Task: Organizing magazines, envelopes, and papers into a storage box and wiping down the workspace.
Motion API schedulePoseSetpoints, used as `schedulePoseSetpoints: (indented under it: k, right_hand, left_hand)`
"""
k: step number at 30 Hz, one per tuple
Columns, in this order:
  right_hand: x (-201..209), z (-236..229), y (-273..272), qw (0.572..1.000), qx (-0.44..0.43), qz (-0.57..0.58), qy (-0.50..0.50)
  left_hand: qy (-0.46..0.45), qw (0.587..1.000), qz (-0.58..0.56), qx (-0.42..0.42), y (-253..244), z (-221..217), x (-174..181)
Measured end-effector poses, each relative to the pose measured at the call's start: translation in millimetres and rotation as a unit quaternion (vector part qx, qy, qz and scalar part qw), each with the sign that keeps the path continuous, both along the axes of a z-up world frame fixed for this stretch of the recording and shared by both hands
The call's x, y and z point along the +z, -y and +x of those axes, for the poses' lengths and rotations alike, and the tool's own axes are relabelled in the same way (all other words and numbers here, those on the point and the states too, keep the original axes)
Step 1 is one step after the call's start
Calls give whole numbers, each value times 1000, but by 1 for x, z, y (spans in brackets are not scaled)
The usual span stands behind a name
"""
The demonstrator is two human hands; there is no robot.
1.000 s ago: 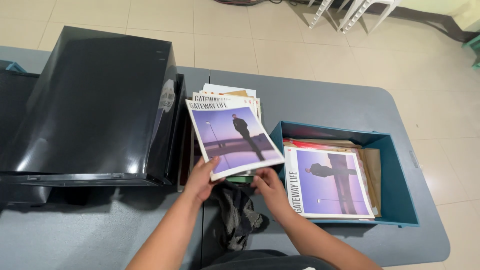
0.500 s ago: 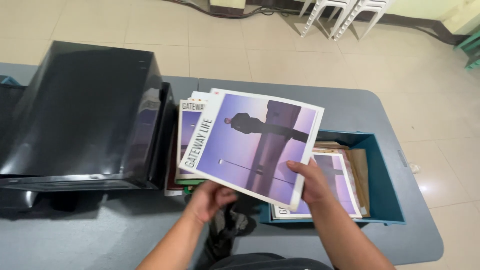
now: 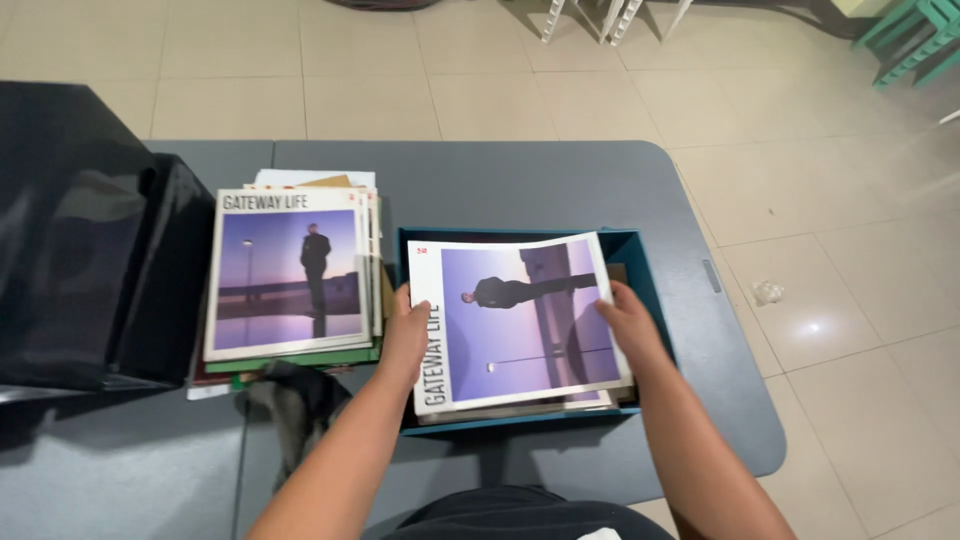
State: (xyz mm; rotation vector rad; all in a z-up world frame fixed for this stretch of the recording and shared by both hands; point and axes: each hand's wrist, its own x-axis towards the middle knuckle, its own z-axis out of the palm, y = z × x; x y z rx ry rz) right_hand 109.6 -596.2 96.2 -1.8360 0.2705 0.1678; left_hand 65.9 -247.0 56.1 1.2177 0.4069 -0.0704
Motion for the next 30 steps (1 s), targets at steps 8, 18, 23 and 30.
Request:
schedulePoseSetpoints:
  k: [8,18,23,30]
  right_hand:
    - [-90,-10,43,995,81,-36,-50]
    - [-82,-10,34,943,124,-307,-34]
    - [-38,-1,-19,923,142,-356,18]
    - [46,-11,-201,943,203,-178,195]
  left_hand:
    - [-27,973,230,6,39,-5,-41]
    - [-106,894,433,-41,54,-20,-49]
    - [15,941,337,14,39,-20,-25]
    - [228,926,299,40,-59,-6,44]
